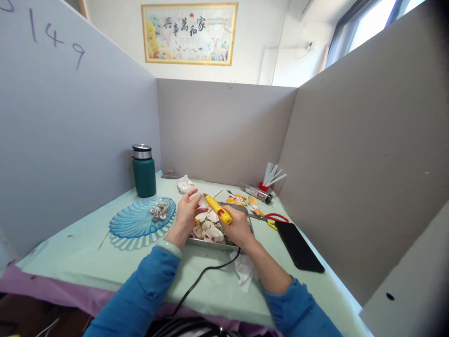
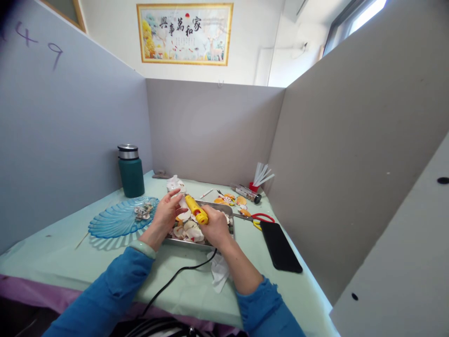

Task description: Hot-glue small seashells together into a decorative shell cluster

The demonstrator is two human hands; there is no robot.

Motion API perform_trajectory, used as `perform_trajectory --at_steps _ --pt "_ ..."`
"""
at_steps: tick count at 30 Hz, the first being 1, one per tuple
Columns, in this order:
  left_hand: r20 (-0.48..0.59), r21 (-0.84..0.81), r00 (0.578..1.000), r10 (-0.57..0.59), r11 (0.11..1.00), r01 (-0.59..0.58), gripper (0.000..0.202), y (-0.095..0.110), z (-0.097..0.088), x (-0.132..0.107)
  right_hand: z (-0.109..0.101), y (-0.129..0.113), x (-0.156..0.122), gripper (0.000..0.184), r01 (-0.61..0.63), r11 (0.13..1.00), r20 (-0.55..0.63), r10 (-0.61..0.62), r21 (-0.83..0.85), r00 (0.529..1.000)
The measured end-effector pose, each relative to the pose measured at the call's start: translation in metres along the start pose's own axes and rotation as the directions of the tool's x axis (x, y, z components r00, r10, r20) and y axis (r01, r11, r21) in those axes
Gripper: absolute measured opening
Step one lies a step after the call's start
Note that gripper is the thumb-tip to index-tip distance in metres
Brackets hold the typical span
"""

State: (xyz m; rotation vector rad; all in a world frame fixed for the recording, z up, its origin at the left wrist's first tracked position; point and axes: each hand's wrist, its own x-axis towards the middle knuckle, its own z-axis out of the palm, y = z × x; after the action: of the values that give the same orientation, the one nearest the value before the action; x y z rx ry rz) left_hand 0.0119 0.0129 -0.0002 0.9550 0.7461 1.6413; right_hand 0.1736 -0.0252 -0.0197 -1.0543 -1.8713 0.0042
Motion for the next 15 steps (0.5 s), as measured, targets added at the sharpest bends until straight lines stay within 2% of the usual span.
perform_trajectory --at_steps 10,15 --pt "-0.043 0.061 0.996 0.084 0.995 -0.081 0.053 0.0012 0.0009 -0.0011 -0.0025 -0.0021 0.0003 0.013 0.010 1.000 0.010 -0.010 0.001 1.000" --pt "-0.020 0.075 0.994 0.107 0.992 -0.105 0.056 0.0005 0.0010 -0.0018 -0.0018 -0.0018 0.0005 0.011 -0.001 0.999 -0.018 0.002 0.049 1.000"
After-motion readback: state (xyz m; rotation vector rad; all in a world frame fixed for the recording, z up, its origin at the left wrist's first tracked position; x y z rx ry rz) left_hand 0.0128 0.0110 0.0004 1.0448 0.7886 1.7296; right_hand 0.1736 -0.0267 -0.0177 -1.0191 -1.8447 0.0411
